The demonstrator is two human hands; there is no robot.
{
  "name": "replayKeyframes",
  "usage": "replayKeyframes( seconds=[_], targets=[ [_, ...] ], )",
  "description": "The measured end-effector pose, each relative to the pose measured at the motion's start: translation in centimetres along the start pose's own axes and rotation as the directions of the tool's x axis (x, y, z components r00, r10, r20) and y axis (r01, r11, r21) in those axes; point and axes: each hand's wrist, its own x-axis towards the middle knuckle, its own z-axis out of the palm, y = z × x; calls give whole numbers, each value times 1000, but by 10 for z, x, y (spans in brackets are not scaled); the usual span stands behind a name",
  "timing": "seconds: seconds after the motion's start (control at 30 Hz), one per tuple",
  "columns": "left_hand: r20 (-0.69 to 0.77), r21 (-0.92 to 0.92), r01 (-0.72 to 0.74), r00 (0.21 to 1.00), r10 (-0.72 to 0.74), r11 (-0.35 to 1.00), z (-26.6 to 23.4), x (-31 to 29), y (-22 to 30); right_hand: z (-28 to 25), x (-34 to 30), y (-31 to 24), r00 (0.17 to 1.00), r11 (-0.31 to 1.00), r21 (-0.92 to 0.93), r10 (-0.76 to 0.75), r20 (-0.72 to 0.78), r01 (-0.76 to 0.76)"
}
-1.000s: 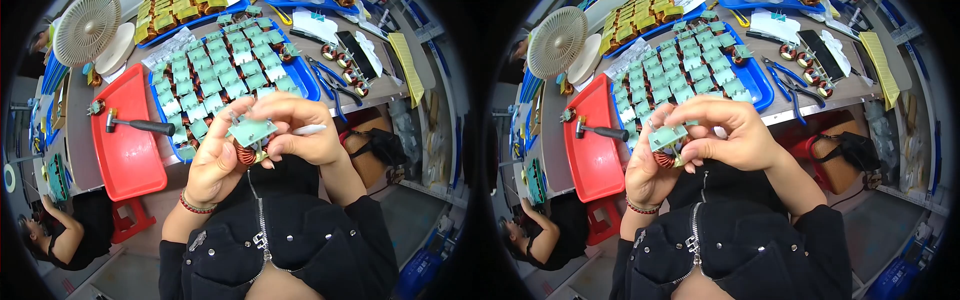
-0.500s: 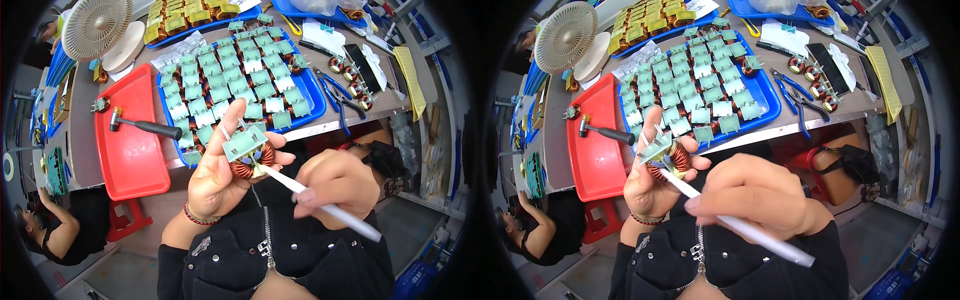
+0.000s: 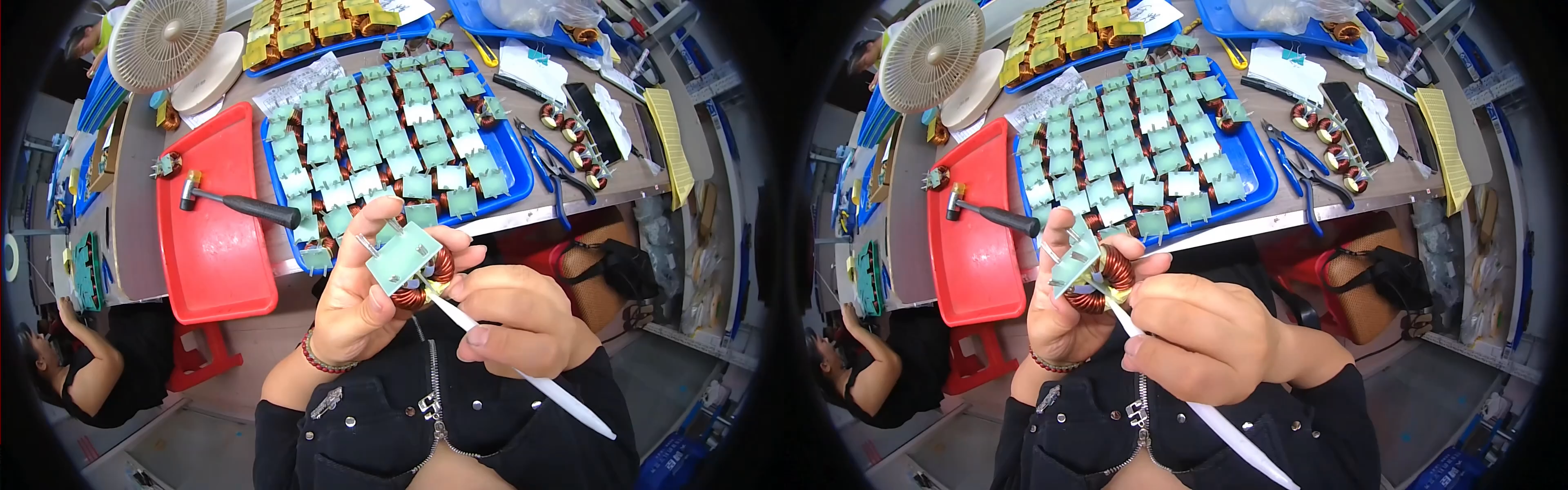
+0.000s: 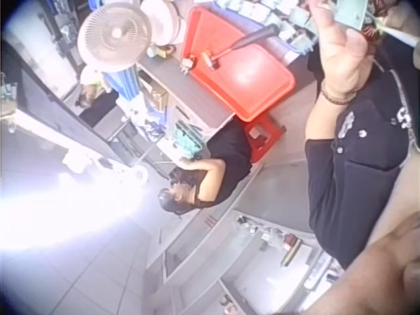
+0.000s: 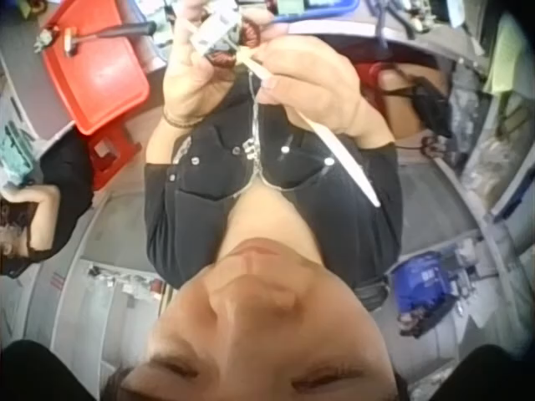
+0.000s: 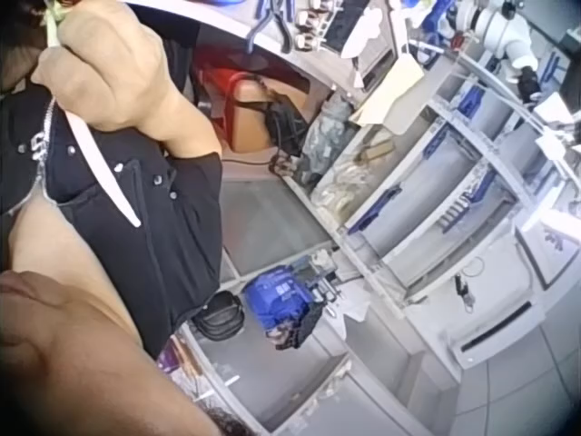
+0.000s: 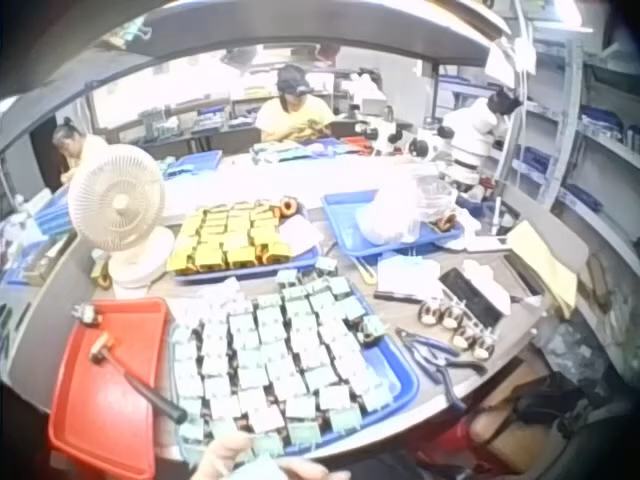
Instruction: Assembling small electronic inductors by fitting them into plastic housings and securing them with tools.
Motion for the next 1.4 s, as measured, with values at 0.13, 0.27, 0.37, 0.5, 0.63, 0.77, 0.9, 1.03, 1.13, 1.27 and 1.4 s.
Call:
replayKeyframes(
  seconds=[0.13,0.27,0.37,0.5,0.63,0.77,0.9,1.03,1.13,1.27,1.4],
  targets=[
    [9,63,-3,1000,3,998,-3,-2,0,-3,-1,0,995,998,-55,31,98,-26],
    [-184,-33,60,981,-65,998,5,-4,-3,2,-8,7,998,999,-51,13,58,-10],
    [-156,61,40,987,-30,997,4,-3,-11,9,-14,14,999,995,-92,-40,3,40],
    [-81,130,12,997,-1,991,-5,-5,-11,10,-14,14,980,982,105,169,-109,-158],
    [-35,67,11,999,-9,998,-6,-2,-10,3,-11,11,991,984,148,111,-78,-99],
    [-41,84,12,999,-8,996,-4,-3,-10,6,-12,9,998,999,31,31,-61,-29],
    [-32,97,-4,999,7,995,-2,-5,-9,4,-12,7,999,998,55,11,-46,-8],
    [-43,96,-12,999,16,995,-4,-8,-13,2,-15,5,996,997,-42,66,63,-64],
    [-59,106,-6,998,12,994,-5,-10,-15,8,-17,8,1000,999,-45,19,24,-18],
    [-70,176,-27,997,40,984,-4,-13,-20,13,-21,10,999,991,-131,-35,-14,33],
    [-61,318,-24,997,46,948,-13,-11,-22,8,-17,13,993,992,-35,121,16,-120]
  ],
)
